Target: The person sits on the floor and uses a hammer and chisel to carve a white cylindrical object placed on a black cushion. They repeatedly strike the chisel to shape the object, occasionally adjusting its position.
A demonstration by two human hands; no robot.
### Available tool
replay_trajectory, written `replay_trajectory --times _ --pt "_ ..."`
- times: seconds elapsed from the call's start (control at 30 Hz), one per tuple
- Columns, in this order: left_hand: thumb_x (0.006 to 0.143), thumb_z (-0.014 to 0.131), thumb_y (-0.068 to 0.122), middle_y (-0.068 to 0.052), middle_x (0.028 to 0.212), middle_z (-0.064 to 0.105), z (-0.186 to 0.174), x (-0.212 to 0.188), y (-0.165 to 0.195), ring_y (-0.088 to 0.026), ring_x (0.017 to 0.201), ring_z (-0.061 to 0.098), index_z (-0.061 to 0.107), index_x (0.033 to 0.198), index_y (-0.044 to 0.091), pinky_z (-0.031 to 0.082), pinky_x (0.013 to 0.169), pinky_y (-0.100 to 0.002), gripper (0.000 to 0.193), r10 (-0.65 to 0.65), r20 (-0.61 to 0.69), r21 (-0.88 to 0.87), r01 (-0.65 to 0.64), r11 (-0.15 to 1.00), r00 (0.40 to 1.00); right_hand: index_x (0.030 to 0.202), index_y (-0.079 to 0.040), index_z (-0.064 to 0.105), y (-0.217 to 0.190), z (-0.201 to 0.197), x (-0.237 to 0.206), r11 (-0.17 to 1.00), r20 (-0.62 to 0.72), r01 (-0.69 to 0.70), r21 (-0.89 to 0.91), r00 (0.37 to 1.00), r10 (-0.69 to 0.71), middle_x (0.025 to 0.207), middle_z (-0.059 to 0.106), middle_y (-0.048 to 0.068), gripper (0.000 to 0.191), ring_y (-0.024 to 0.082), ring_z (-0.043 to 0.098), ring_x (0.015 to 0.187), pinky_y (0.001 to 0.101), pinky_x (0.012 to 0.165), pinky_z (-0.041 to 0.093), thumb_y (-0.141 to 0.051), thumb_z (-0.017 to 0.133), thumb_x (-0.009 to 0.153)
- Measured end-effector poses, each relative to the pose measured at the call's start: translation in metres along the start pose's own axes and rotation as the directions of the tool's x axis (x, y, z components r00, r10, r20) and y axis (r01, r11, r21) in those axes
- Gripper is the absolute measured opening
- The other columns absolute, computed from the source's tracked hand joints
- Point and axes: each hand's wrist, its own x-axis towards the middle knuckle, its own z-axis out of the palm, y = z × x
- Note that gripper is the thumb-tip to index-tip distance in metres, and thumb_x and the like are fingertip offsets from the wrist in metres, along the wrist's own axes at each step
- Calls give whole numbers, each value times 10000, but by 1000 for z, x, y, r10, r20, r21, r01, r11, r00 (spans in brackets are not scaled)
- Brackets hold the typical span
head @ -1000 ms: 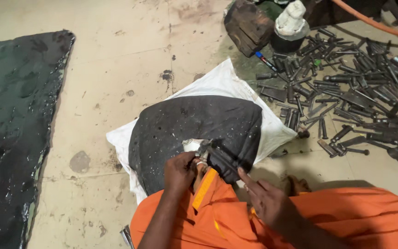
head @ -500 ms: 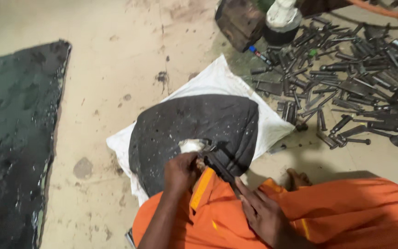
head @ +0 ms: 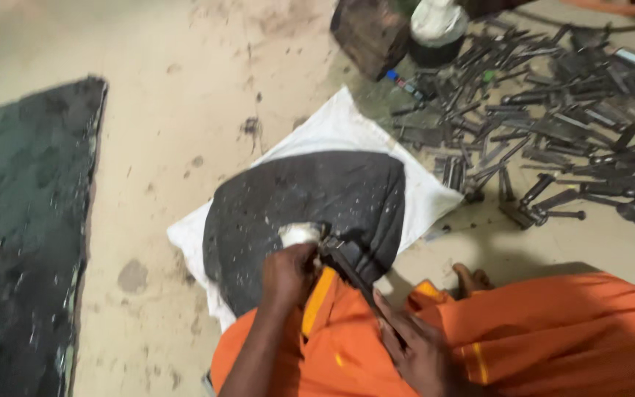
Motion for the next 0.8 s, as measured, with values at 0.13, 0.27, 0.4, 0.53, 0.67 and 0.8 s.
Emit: replay_trajectory --times 0.13,0.27,0.4,0.53,0.67,0.8 --pt "786 731 165 -150 865 726 1 1 3 -368 759 702 736 1017 161 543 664 -467 232 -48 71 63 43 997 996 1352 -106 645 2 5 -2 996 -163 -30 84 986 43 829 733 159 481 161 684 617 312 569 538 -40 693 878" --pt "762 715 157 -122 878 742 4 2 1 -370 756 706 721 1034 156 550 671 -477 272 82 65 68 -87 994 994 1293 -101 707 4 6 0 994 -106 -100 37 989 104 788 746 154 456 163 721 650 324 614 567 -70 746 839" --pt "811 714 152 -140 918 738 11 3 -5 -398 814 695 713 986 132 546 689 -485 177 106 61 114 -112 987 993 1338 -110 658 7 8 -3 983 -184 -159 93 967 174 806 723 150 418 177 654 630 314 596 542 -111 685 921" --pt "778 681 155 -166 873 735 21 3 -10 -399 784 699 723 912 118 537 686 -510 146 135 106 207 -154 966 985 1389 -130 634 18 13 -7 987 -226 -111 115 965 135 946 742 181 454 164 663 706 328 632 548 -129 683 938" --pt "860 580 119 -162 885 736 29 1 -8 -388 800 700 732 899 115 543 695 -498 157 53 134 256 -86 963 990 1446 -212 627 30 13 -14 913 118 -408 1 907 405 719 638 226 528 169 516 545 329 551 503 -161 720 929" --pt "830 584 152 -172 884 737 32 5 1 -390 785 707 766 933 120 542 663 -501 212 189 25 272 -189 944 982 1396 -189 626 34 13 -14 919 -36 -384 96 921 388 935 801 108 466 118 560 599 311 535 484 -155 701 937"
